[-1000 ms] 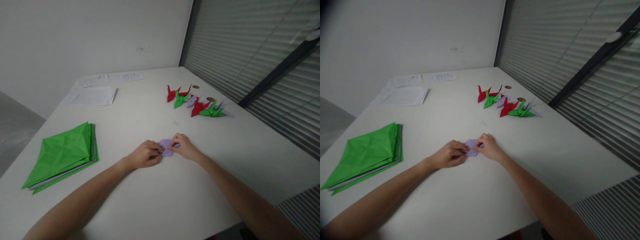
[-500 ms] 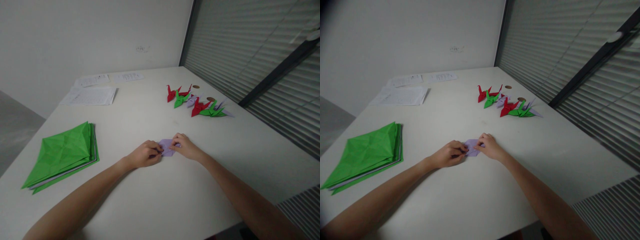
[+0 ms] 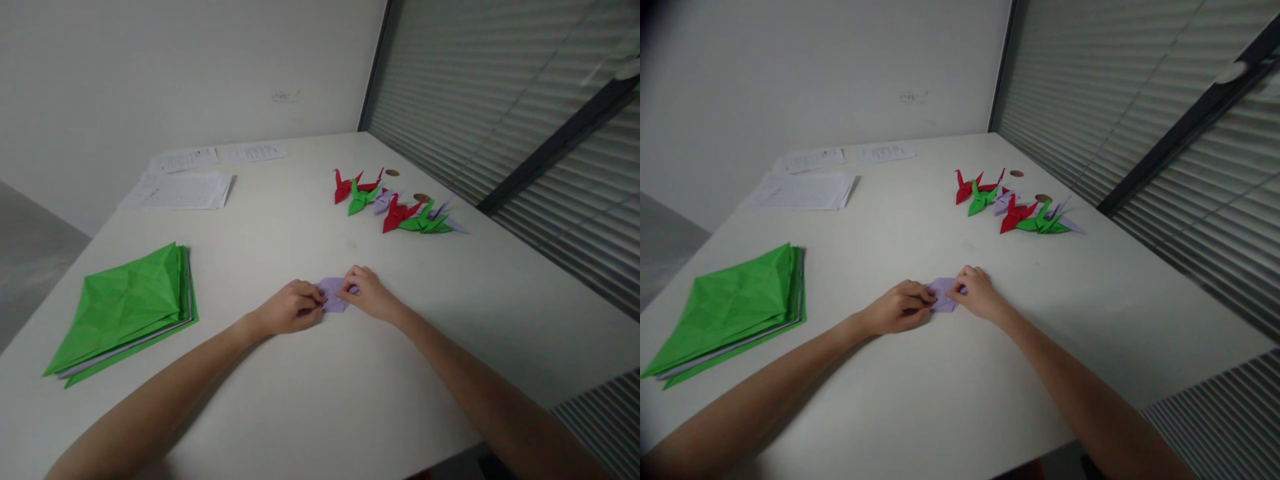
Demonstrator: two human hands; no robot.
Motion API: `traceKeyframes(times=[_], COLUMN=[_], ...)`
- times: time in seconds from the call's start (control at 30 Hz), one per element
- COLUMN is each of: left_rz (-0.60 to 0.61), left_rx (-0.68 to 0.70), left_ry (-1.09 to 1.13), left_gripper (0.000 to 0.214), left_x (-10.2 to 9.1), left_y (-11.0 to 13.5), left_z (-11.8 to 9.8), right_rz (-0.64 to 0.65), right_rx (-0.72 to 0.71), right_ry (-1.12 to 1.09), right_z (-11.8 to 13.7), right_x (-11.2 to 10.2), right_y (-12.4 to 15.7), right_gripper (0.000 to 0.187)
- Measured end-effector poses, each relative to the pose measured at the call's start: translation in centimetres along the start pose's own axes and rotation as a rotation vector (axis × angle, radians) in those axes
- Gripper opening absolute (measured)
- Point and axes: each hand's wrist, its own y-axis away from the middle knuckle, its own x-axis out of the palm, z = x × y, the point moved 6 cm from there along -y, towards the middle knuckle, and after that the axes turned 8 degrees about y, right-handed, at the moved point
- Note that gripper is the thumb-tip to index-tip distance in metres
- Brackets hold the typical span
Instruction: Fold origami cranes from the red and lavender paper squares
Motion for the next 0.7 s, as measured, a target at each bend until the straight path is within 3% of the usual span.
traceKeyframes(times=[0.4, 0.57, 0.7], left_rz=[0.009, 0.083, 0.122], left_rx=[-0.035, -0.052, -0.003], left_ry=[-0.014, -0.110, -0.203], left_gripper=[0.018, 0.033, 0.025], left_x=[0.03, 0.42, 0.76], left_y=[-0.03, 0.00, 0.05], left_z=[0.03, -0.12, -0.33], right_rz=[0.007, 0.024, 0.039], right_rx=[0.008, 0.027, 0.038], right_ry=[0.007, 0.010, 0.016], right_z=[-0.07, -0.02, 0.02], right_x=[0.18, 0.13, -0.01], right_y=[-0.15, -0.27, -0.36], right_gripper=[0.014, 0.013, 0.013])
